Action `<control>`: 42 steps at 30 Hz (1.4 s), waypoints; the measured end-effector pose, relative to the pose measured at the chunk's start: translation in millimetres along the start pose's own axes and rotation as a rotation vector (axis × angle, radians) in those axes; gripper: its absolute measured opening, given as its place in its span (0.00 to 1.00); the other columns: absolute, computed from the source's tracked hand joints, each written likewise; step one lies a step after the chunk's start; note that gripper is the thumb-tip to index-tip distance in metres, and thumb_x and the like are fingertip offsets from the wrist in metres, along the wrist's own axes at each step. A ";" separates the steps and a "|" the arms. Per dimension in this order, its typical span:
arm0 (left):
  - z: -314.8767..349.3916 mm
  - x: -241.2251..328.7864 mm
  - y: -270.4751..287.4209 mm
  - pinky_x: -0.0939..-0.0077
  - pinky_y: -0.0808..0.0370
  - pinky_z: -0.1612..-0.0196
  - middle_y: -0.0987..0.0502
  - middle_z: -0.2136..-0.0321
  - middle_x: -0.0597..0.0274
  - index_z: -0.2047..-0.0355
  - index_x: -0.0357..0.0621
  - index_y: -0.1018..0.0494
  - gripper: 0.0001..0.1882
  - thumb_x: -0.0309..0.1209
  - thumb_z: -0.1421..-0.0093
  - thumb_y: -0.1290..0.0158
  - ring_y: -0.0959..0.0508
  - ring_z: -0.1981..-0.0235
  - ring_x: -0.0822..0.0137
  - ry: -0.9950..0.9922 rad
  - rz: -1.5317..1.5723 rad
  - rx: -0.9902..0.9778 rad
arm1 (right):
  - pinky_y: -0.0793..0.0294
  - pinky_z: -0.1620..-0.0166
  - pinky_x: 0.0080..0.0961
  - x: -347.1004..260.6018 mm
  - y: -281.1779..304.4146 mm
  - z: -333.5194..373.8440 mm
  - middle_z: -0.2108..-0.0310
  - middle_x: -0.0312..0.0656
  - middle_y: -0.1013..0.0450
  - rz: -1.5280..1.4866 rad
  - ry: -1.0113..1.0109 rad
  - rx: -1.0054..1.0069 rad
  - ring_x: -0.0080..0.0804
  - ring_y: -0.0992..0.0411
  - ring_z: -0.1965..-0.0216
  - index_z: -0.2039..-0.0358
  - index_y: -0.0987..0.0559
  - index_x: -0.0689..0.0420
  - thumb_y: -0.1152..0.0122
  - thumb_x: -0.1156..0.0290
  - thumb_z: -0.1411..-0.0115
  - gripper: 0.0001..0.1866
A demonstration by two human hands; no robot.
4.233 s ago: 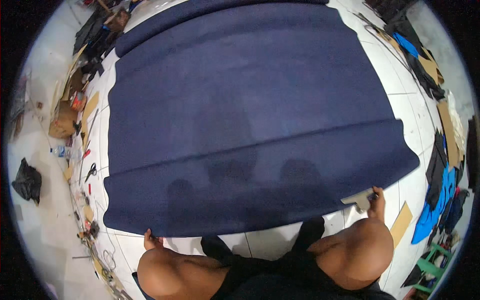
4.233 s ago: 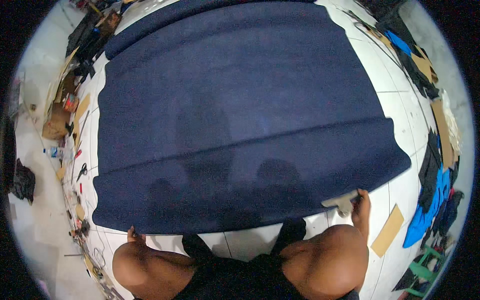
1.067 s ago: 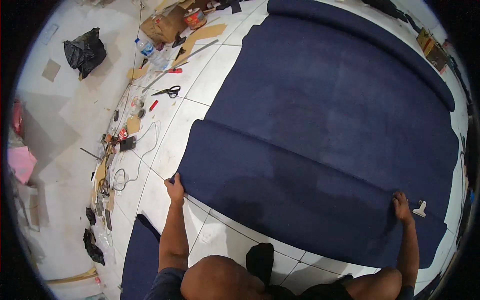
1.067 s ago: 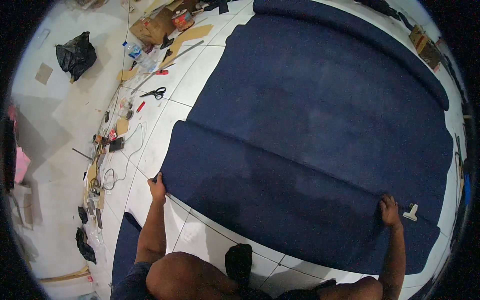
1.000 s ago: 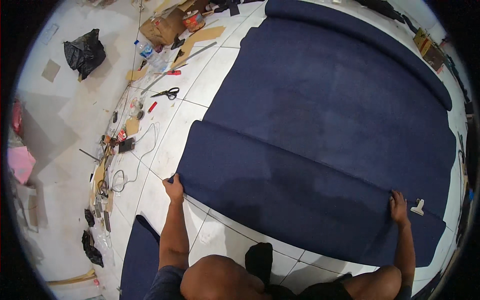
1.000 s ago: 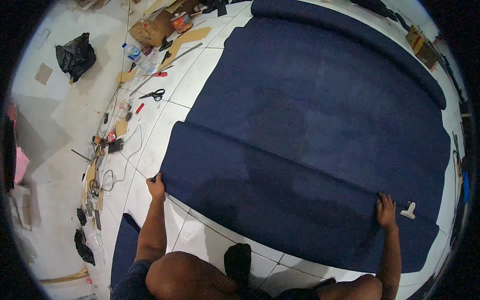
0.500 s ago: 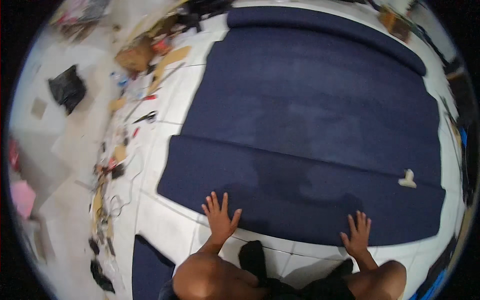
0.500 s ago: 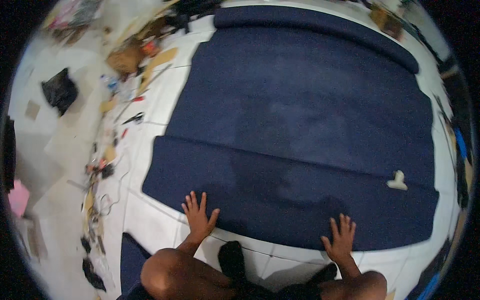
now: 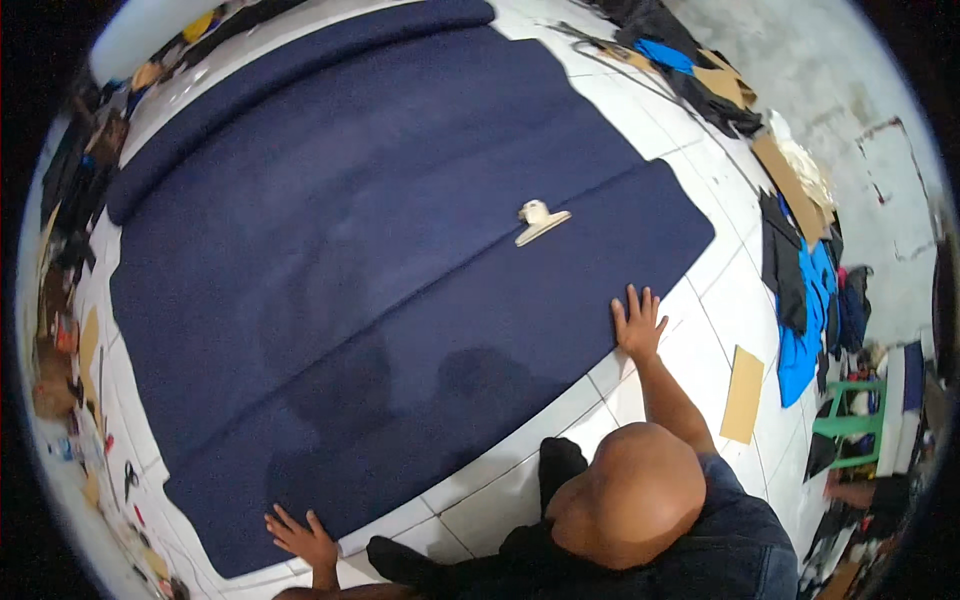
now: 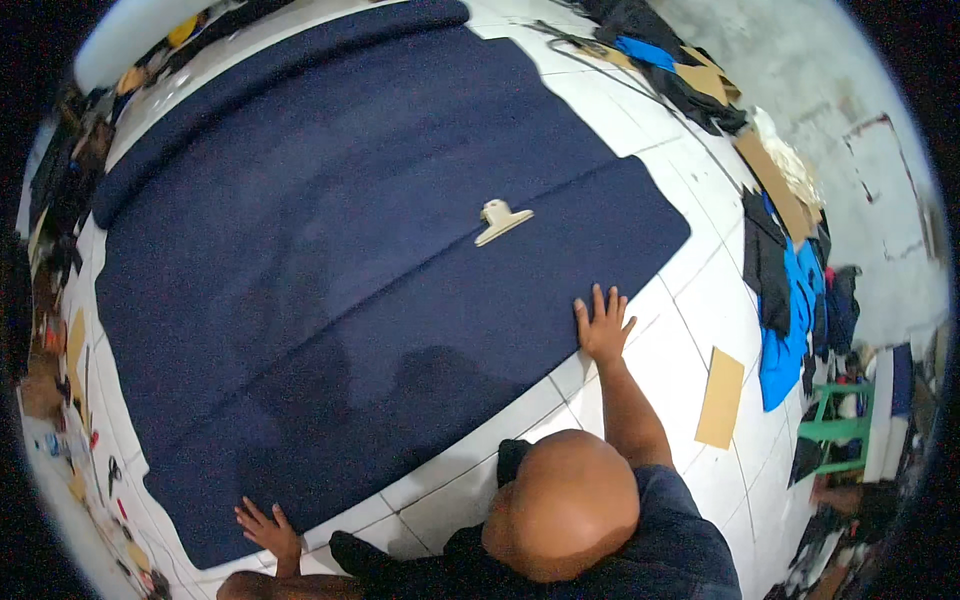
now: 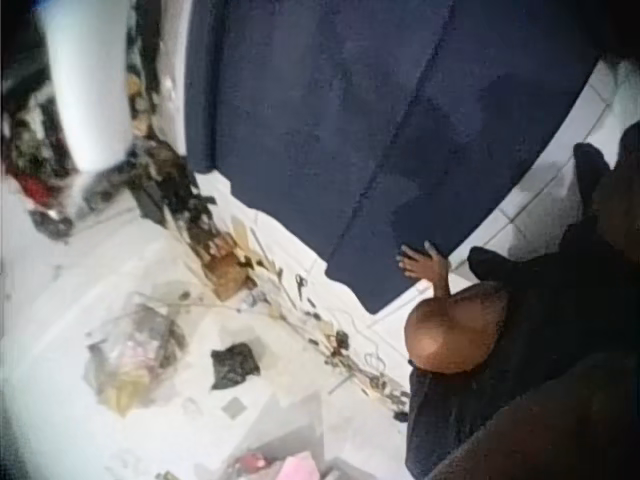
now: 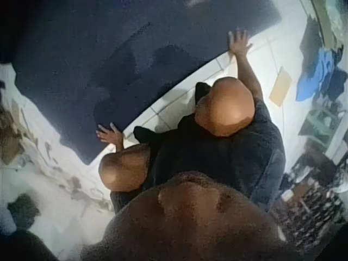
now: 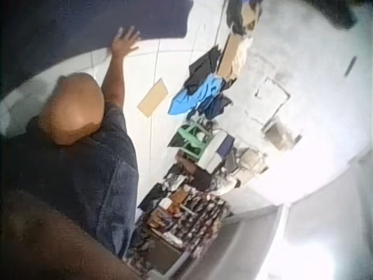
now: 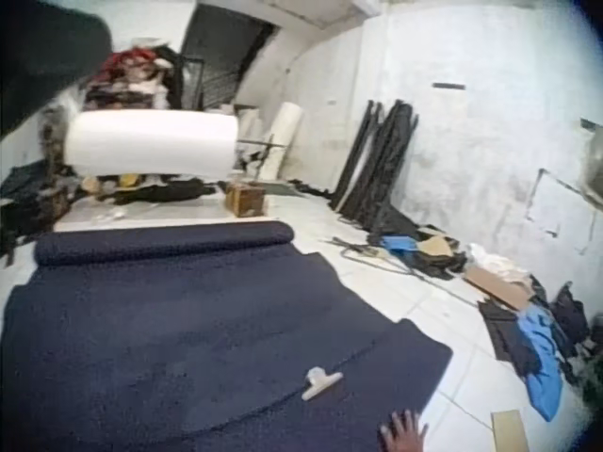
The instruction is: The person aligns and smooths a large piece of blue fabric on a tiled floor, repositioning a metal clip to hold the layers and using a marking tool to draw a line along the edge before folding it.
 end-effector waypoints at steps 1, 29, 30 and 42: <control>-1.4 -0.6 0.9 0.38 0.59 0.38 0.56 0.35 0.43 0.34 0.47 0.52 0.35 0.50 0.36 0.60 0.56 0.34 0.40 -0.018 -0.027 -0.015 | 0.69 0.36 0.60 9.9 8.6 -14.8 0.33 0.51 0.55 0.001 0.002 0.009 0.52 0.60 0.33 0.37 0.41 0.48 0.61 0.37 0.40 0.37; -43.6 19.1 24.0 0.36 0.52 0.40 0.45 0.40 0.34 0.36 0.42 0.55 0.58 0.67 0.55 0.47 0.46 0.38 0.37 -0.070 -0.029 -0.505 | 0.31 0.55 0.41 -260.2 11.8 -163.5 0.68 0.52 0.25 -0.360 0.613 -0.049 0.50 0.28 0.60 0.73 0.23 0.61 0.55 0.54 0.38 0.23; -44.2 19.1 23.7 0.36 0.52 0.40 0.45 0.40 0.34 0.36 0.42 0.55 0.58 0.67 0.55 0.47 0.46 0.38 0.37 -0.098 -0.010 -0.487 | 0.31 0.56 0.42 -253.0 30.2 -160.2 0.69 0.52 0.26 -0.461 0.558 0.101 0.49 0.28 0.62 0.75 0.23 0.61 0.56 0.55 0.37 0.23; -28.8 7.4 26.3 0.46 0.46 0.40 0.46 0.42 0.29 0.36 0.42 0.51 0.47 0.47 0.49 0.40 0.41 0.43 0.35 -0.117 0.193 -0.230 | 0.30 0.62 0.34 -28.5 49.2 27.6 0.72 0.51 0.26 -0.718 0.073 -0.082 0.43 0.26 0.68 0.65 0.29 0.62 0.45 0.44 0.44 0.28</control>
Point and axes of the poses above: each hand's wrist, its own z-axis away from the middle knuckle, its own y-axis out of the back of the hand, x = y × z, the point moved 8 cm from there along -z, towards the middle knuckle
